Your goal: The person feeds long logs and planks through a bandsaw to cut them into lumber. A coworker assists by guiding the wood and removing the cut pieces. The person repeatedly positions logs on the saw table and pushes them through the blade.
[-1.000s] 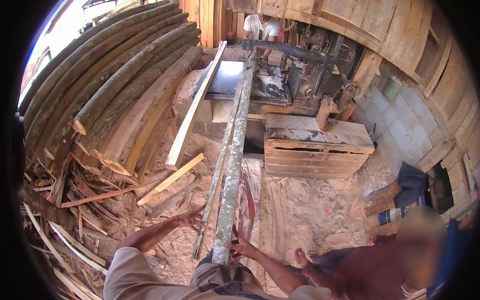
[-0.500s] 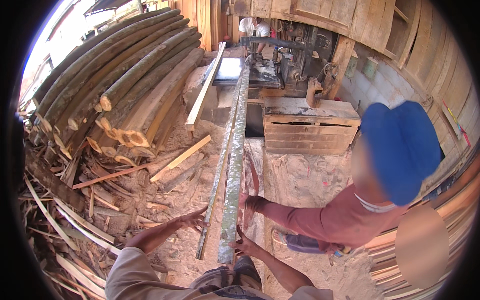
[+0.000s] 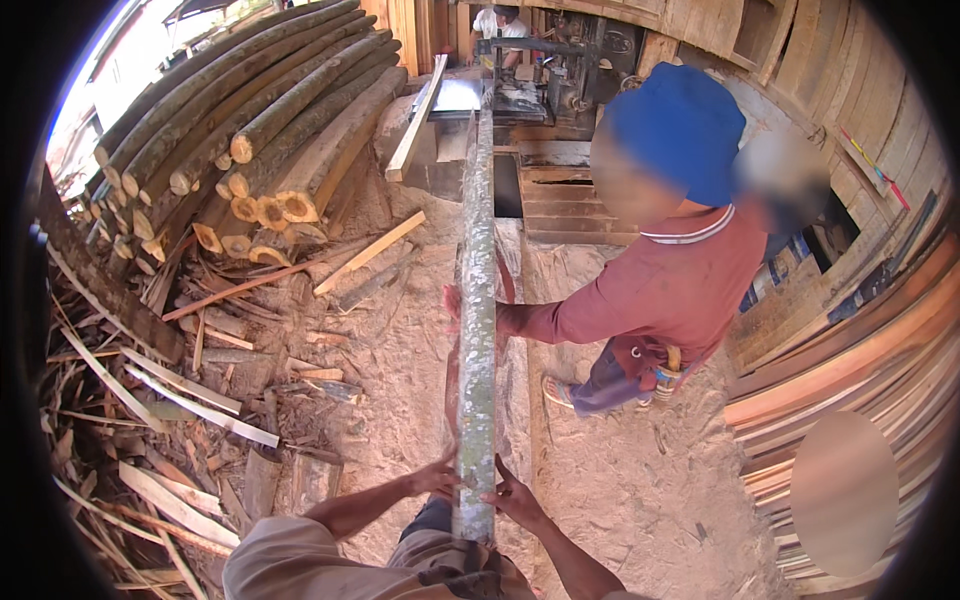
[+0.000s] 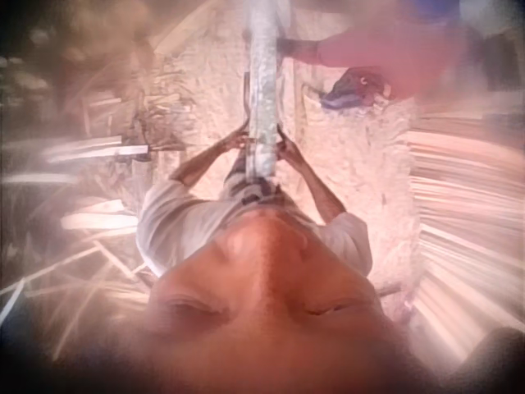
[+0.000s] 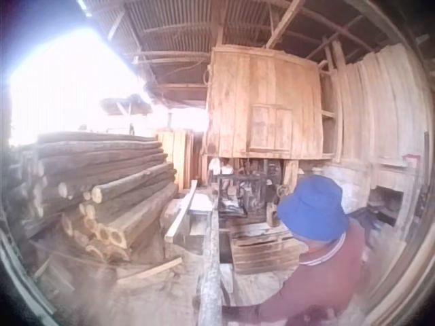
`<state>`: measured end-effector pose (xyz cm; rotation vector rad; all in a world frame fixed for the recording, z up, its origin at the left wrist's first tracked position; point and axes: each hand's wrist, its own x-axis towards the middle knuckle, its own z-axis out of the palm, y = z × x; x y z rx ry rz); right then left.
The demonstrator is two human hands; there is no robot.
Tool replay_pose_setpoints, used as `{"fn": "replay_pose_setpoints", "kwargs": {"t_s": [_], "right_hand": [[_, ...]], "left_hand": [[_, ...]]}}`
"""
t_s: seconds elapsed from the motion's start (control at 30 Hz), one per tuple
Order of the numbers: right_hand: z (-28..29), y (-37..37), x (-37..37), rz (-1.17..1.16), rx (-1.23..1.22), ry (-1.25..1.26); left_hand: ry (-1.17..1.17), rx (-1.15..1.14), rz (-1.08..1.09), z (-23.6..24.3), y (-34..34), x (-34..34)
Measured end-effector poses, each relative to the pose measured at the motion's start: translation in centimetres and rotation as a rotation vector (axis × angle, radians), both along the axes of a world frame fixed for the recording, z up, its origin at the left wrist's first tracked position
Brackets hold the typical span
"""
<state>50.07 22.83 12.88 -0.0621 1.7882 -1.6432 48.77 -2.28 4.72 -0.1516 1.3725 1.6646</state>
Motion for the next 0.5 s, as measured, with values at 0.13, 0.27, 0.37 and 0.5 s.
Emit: {"fn": "replay_pose_setpoints", "kwargs": {"t_s": [0.13,0.27,0.37,0.5], "right_hand": [[5.8,2.1,3.1,0.042,0.269,0.129],[9.8,-4.3,3.7,0.079,0.637,0.585],[13.6,-10.8,5.7,0.373,0.689,0.646],[5.1,-12.1,14.2,0.026,0.330,0.695]], "left_hand": [[-0.317,0.374,0.080,0.4,5.3,3.0],[-0.076,0.251,0.460,16.2,3.5,4.6],[-0.201,0.375,0.586,16.2,-2.4,6.6],[-0.265,0.554,0.618,14.7,-4.6,11.7]]}}
